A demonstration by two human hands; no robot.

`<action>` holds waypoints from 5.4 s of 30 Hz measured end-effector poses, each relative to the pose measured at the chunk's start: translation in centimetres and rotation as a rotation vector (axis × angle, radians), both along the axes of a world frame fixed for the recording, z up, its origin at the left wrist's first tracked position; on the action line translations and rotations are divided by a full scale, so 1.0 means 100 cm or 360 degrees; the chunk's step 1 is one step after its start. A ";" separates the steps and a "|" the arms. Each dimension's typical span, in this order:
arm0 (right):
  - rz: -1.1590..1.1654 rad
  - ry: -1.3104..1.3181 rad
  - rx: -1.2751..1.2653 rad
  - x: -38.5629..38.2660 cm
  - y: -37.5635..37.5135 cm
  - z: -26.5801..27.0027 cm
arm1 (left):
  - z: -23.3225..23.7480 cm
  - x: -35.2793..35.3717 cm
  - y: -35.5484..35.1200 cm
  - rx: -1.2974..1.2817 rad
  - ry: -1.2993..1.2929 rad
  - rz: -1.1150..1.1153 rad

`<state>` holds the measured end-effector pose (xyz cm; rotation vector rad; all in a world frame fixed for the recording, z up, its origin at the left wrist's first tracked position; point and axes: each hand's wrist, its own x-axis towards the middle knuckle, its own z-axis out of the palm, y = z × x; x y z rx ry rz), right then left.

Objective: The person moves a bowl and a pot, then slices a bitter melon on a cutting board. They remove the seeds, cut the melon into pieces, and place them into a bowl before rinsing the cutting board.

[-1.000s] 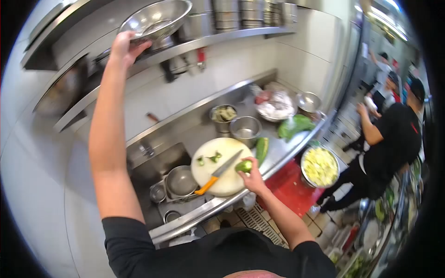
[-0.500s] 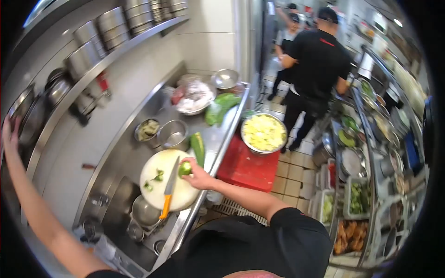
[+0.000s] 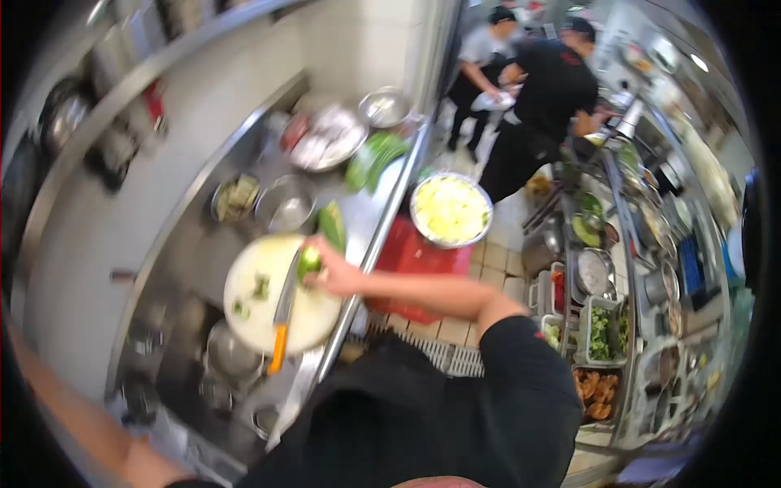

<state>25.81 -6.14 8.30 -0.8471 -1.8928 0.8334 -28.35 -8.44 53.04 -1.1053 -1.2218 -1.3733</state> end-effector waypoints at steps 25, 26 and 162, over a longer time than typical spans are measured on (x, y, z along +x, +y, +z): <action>-0.0494 0.0133 -0.0065 -0.032 0.031 0.011 | -0.555 0.275 -0.080 -0.2589 -0.0461 -0.0742; -0.0509 0.0111 -0.0005 -0.033 0.030 0.013 | -0.555 0.274 -0.078 -0.2605 -0.0469 -0.0747; 0.0011 -0.0048 0.0136 -0.060 0.091 0.021 | -0.313 0.315 -0.024 -0.3255 -0.0659 -0.0692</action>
